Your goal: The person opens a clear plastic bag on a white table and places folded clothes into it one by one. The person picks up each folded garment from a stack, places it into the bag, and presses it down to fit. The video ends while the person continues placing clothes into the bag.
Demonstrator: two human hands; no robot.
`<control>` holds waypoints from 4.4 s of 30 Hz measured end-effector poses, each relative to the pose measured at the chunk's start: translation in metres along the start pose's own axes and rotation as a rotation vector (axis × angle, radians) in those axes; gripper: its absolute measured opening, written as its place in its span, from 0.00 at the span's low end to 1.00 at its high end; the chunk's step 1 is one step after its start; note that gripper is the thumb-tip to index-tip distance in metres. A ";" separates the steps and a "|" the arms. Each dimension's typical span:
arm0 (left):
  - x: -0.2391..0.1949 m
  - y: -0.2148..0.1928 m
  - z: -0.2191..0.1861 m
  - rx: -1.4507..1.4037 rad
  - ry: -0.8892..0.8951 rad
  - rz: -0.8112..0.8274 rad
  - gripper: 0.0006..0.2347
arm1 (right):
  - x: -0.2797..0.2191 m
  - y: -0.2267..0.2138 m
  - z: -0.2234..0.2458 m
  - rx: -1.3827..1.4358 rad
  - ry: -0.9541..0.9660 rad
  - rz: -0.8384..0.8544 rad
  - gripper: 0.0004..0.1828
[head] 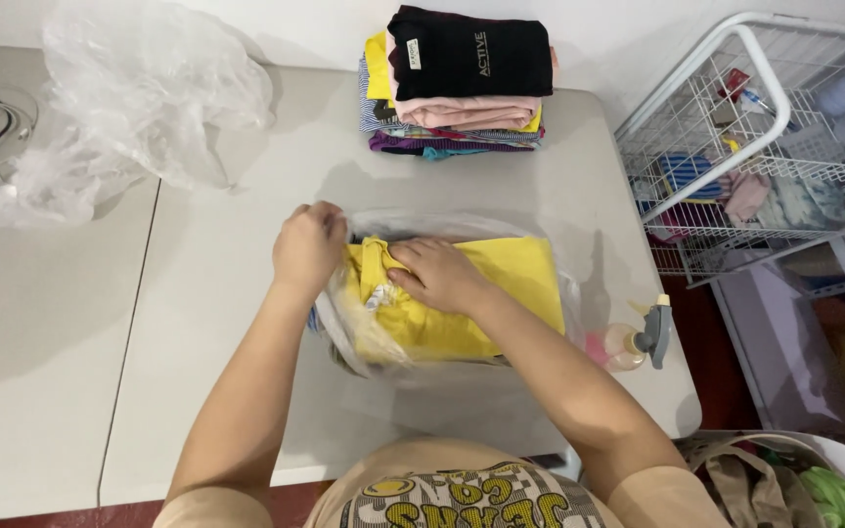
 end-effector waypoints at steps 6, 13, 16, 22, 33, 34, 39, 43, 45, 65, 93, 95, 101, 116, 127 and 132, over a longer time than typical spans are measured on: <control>-0.008 -0.026 -0.016 -0.203 -0.114 -0.162 0.09 | 0.001 0.001 0.001 -0.152 0.084 -0.001 0.23; -0.003 -0.007 0.000 0.043 -0.109 -0.145 0.11 | 0.001 -0.036 -0.022 -0.040 0.670 0.472 0.49; -0.022 -0.024 -0.042 0.298 0.007 -0.149 0.18 | -0.007 -0.047 -0.033 -0.010 0.734 0.501 0.44; -0.081 -0.011 -0.136 0.302 0.493 0.156 0.27 | -0.035 -0.050 -0.083 -0.157 0.786 0.475 0.46; -0.052 0.024 -0.083 0.398 0.155 0.682 0.56 | -0.090 -0.068 -0.093 -0.236 0.313 0.165 0.25; -0.052 0.023 -0.080 0.331 0.141 0.683 0.55 | -0.093 -0.070 -0.092 -0.185 0.285 0.089 0.25; -0.051 0.015 -0.081 0.247 0.102 0.728 0.54 | -0.114 -0.054 -0.112 -0.183 0.528 0.217 0.34; -0.047 0.015 -0.072 0.137 0.070 0.703 0.52 | -0.112 -0.049 -0.116 -0.160 0.563 0.241 0.36; -0.045 0.015 -0.065 0.103 0.066 0.687 0.51 | -0.107 -0.057 -0.110 -0.163 0.544 0.208 0.36; -0.082 0.010 -0.045 0.195 0.245 0.694 0.56 | -0.062 -0.106 -0.282 0.268 0.842 -0.596 0.09; 0.173 0.115 -0.167 0.002 0.413 0.364 0.28 | 0.070 -0.160 -0.270 1.030 0.832 -0.803 0.33; 0.177 0.135 -0.178 -0.234 0.436 0.392 0.29 | 0.077 -0.167 -0.264 1.218 0.692 -0.829 0.20; 0.185 0.125 -0.191 -0.496 0.367 0.392 0.32 | 0.072 -0.220 -0.170 1.329 0.539 -0.891 0.20; 0.074 0.050 -0.136 -0.089 0.273 0.240 0.25 | -0.066 -0.227 -0.112 1.421 0.634 -0.798 0.18; -0.112 -0.024 -0.129 0.204 0.227 0.472 0.18 | -0.196 -0.144 -0.071 1.349 0.977 -0.647 0.16; -0.157 0.015 -0.089 0.142 0.224 0.710 0.25 | -0.246 -0.083 -0.055 1.445 1.162 -0.365 0.22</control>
Point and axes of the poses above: each hand's wrist, its own x-axis towards the middle knuckle, its own y-axis out of the palm, z = x × y, the point moved 6 cm from there along x, towards the middle knuckle, and after that the axes turned 1 degree about -z, right-handed, at the moved point
